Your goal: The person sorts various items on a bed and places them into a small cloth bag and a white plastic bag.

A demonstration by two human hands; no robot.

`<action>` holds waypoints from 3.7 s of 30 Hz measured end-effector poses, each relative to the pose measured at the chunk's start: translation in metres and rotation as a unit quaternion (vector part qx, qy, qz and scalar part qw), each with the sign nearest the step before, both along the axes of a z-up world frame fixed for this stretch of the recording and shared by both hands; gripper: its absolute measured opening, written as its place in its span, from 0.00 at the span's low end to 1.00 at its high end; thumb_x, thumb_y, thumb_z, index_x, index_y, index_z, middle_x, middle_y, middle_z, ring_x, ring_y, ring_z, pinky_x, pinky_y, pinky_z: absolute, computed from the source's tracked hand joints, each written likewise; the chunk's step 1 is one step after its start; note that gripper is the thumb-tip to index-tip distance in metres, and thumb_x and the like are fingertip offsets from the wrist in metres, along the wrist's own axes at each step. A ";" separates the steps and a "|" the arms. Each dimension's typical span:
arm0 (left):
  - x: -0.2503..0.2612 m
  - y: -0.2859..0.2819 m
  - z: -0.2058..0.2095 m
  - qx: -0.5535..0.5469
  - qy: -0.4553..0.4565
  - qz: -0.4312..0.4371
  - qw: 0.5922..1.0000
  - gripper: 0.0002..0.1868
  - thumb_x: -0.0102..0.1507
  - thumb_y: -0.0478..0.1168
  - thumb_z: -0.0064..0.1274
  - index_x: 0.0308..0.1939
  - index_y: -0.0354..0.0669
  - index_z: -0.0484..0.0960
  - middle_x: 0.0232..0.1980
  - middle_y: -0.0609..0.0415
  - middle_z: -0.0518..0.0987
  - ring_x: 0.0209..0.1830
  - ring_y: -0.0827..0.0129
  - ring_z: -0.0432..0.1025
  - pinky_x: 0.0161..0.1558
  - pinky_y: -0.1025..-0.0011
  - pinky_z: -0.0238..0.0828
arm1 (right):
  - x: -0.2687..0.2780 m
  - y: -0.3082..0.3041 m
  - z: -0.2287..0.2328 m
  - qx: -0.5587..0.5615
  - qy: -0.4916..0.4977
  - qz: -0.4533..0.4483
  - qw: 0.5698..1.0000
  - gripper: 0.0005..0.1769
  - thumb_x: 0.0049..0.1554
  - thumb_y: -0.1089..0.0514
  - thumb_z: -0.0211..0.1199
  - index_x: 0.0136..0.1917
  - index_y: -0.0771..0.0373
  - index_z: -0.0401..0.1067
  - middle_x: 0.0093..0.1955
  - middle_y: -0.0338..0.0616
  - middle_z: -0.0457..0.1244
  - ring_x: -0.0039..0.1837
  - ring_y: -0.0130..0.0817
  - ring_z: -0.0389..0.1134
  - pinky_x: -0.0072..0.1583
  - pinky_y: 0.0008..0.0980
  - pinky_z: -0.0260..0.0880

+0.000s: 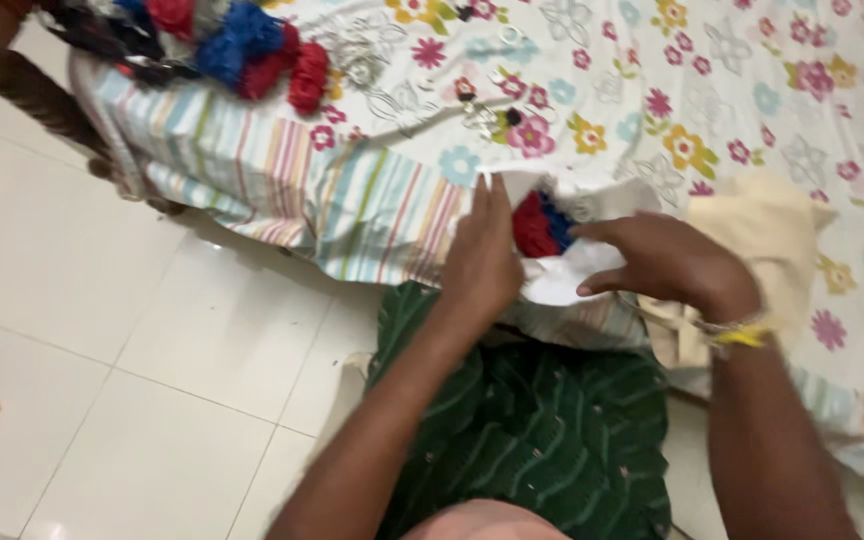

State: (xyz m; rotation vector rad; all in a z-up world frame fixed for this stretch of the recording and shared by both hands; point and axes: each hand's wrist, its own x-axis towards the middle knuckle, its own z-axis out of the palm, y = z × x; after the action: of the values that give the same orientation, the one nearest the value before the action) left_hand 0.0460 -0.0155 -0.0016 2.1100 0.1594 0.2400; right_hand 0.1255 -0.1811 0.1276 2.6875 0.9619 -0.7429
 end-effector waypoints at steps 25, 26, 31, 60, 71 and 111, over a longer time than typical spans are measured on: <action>-0.023 -0.025 0.023 0.227 0.186 -0.128 0.947 0.22 0.60 0.40 0.55 0.57 0.36 0.76 0.63 0.40 0.69 0.48 0.50 0.73 0.41 0.54 0.72 | 0.197 0.297 -0.242 0.250 -0.039 -0.014 0.967 0.35 0.53 0.56 0.71 0.73 0.49 0.65 0.65 0.62 0.65 0.68 0.56 0.67 0.69 0.44 0.68; -0.025 -0.025 0.022 0.228 0.186 -0.133 0.947 0.21 0.60 0.41 0.54 0.56 0.37 0.77 0.61 0.41 0.70 0.49 0.50 0.73 0.42 0.54 0.72 | 0.196 0.294 -0.243 0.249 -0.039 -0.014 0.968 0.35 0.53 0.56 0.71 0.73 0.49 0.65 0.65 0.62 0.65 0.68 0.56 0.67 0.69 0.44 0.68; -0.017 -0.025 0.021 0.240 0.163 -0.117 0.950 0.14 0.62 0.43 0.52 0.49 0.43 0.83 0.53 0.45 0.76 0.50 0.49 0.73 0.44 0.53 0.71 | 0.206 0.260 -0.203 0.335 0.113 0.121 0.927 0.29 0.48 0.60 0.73 0.63 0.56 0.71 0.62 0.52 0.67 0.64 0.46 0.67 0.64 0.45 0.67; -0.006 0.024 0.028 -0.124 -0.097 -0.041 0.987 0.38 0.58 0.23 0.48 0.74 0.42 0.67 0.77 0.40 0.65 0.68 0.51 0.72 0.57 0.65 0.75 | 0.019 0.024 -0.107 0.324 0.131 -0.249 0.904 0.20 0.50 0.56 0.65 0.55 0.68 0.74 0.52 0.56 0.72 0.49 0.42 0.73 0.53 0.38 0.74; -0.001 0.027 0.028 -0.083 -0.065 0.086 0.991 0.36 0.56 0.24 0.49 0.71 0.35 0.68 0.74 0.35 0.68 0.64 0.49 0.73 0.50 0.68 0.76 | -0.003 0.010 -0.136 0.356 -0.129 0.087 0.921 0.24 0.56 0.55 0.67 0.65 0.58 0.71 0.63 0.54 0.68 0.63 0.53 0.69 0.62 0.43 0.69; -0.003 -0.009 0.035 -0.757 0.051 0.254 0.600 0.33 0.59 0.23 0.40 0.71 0.33 0.67 0.55 0.50 0.81 0.47 0.73 0.76 0.45 0.77 0.74 | 0.150 0.260 -0.166 0.205 -0.058 0.227 0.950 0.20 0.52 0.55 0.70 0.57 0.57 0.72 0.52 0.49 0.69 0.56 0.48 0.70 0.56 0.47 0.69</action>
State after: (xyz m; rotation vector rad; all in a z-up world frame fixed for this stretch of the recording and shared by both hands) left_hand 0.0433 -0.0246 0.0336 0.2906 0.7381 0.1826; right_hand 0.2758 0.0792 -0.0385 2.6151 1.7821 -0.3078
